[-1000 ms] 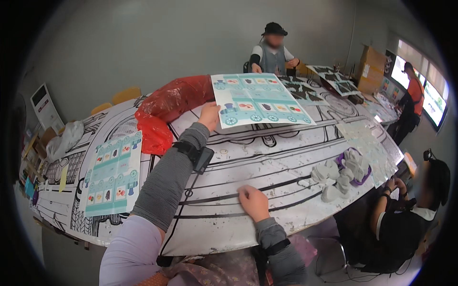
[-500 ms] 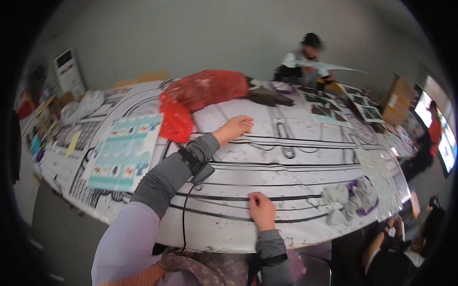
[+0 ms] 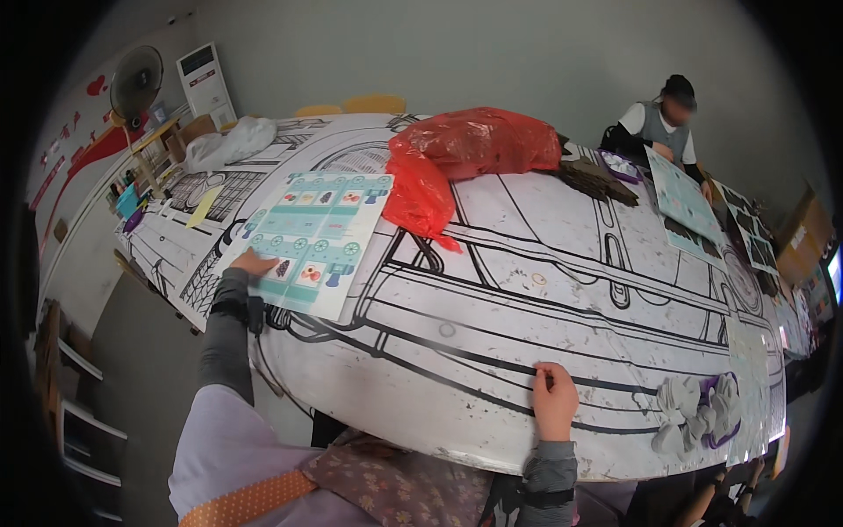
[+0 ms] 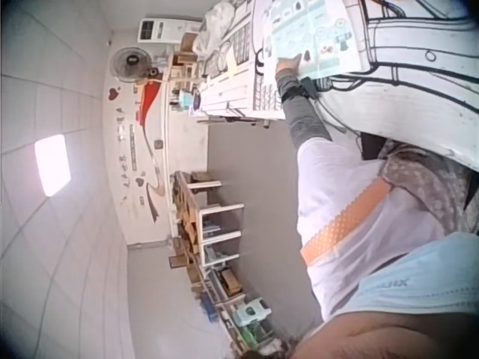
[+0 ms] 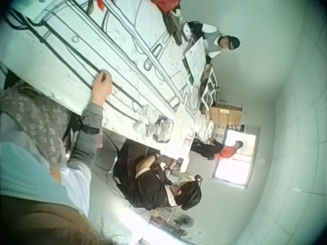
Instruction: Inspecting and organizing printed material sheets or swatches on a large table in a manufacturing environment.
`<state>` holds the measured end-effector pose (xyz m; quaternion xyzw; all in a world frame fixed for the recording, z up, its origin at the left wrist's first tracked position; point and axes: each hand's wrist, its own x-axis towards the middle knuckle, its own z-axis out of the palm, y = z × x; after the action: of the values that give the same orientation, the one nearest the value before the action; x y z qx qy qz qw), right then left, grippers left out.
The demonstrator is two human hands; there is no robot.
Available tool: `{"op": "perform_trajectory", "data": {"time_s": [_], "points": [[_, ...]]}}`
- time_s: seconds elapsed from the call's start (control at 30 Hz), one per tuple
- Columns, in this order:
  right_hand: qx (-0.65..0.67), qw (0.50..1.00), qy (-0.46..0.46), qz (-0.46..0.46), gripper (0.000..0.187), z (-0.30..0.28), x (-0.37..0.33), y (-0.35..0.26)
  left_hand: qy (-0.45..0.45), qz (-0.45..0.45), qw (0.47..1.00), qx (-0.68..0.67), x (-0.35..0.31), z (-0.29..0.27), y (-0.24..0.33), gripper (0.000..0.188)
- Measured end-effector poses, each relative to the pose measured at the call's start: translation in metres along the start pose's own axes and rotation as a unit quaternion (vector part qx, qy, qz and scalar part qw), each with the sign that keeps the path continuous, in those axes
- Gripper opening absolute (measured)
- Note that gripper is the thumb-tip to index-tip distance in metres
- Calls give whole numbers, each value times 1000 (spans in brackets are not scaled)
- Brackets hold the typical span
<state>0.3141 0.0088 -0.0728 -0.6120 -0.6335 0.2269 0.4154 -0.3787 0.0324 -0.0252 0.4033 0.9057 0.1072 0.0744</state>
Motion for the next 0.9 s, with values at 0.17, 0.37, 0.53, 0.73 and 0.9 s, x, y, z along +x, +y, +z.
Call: {"op": "perform_trajectory", "data": {"time_s": [0.17, 0.37, 0.53, 0.73, 0.9], "points": [[15, 1000, -8, 1, 11, -1, -1, -1, -29, -56, 998, -7, -5, -9, -43, 121], [20, 1000, 0, 11, 10, -3, -4, -5, 1, -46, 999, 5, 3, -22, -56, 98], [25, 1000, 11, -8, 12, -5, -5, 4, -47, -2, 996, -81, -11, -43, -46, 80], [35, 998, 13, -44, 12, 5, -4, -10, -56, 269, 938, -213, -23, -55, -130, 34], [17, 998, 42, -36, 12, -3, -9, -9, -146, 149, 865, -456, -50, -83, -91, 38]]}}
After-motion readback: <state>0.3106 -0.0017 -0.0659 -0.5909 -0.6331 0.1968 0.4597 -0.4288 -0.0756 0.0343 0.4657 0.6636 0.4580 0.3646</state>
